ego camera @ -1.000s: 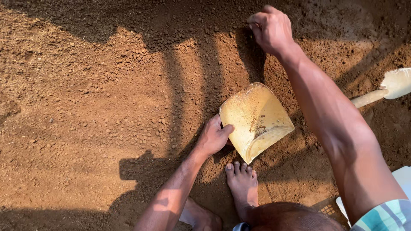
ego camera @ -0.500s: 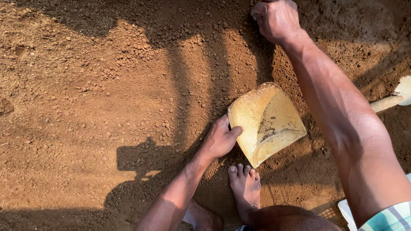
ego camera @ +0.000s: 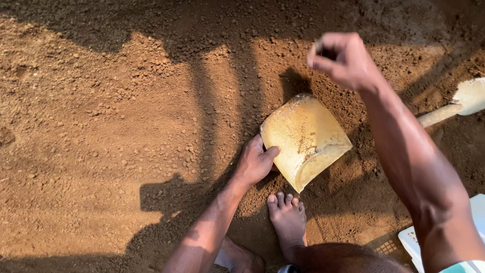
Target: The person uses a yellow scoop to gather soil and small stones from a pile, then pours the material into a white plastic basket. They shake the basket to separate finer soil from larger stones, then continue scooping and sifting the soil repeatedly.
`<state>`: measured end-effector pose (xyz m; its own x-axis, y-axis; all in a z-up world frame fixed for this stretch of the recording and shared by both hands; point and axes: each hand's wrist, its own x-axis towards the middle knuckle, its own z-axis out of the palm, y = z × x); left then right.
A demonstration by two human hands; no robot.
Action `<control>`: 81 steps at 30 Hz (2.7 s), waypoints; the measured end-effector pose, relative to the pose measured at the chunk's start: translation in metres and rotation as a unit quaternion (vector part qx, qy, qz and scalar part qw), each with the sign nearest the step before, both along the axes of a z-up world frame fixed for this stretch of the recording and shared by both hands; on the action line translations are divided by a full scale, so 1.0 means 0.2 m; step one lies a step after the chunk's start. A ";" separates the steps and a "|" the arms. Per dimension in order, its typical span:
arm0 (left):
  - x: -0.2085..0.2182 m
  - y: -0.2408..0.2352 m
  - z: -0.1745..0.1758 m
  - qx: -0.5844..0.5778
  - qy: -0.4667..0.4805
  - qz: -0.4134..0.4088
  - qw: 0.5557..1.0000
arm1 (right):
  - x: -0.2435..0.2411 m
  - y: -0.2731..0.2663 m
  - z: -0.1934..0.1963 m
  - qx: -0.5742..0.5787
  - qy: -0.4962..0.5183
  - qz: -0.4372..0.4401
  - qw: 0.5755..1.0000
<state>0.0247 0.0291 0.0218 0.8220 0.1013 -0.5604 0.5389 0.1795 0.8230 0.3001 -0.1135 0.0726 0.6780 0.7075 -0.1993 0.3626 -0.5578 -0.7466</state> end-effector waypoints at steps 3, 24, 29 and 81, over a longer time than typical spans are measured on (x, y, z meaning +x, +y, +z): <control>0.01 -0.03 -0.04 0.061 -0.050 -0.002 0.997 | -0.24 -0.17 0.10 -0.031 0.034 0.108 0.993; -0.01 -0.15 -0.02 0.077 0.009 -0.105 0.991 | 0.02 -0.48 -0.49 -0.080 -0.271 -0.052 0.958; -0.01 -0.19 0.02 0.067 0.038 -0.131 0.988 | 0.00 -0.39 -0.49 -0.047 -0.307 -0.016 0.950; -0.32 -0.34 -0.10 0.037 -0.063 -0.145 0.987 | -0.29 -0.66 -0.50 -0.046 -0.156 -0.220 0.962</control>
<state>-0.0390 -0.0386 0.0017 0.8856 -0.1110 -0.4510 0.4507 -0.0294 0.8922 0.2427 -0.2452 -0.0278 0.9449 0.3270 0.0153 0.2748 -0.7668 -0.5801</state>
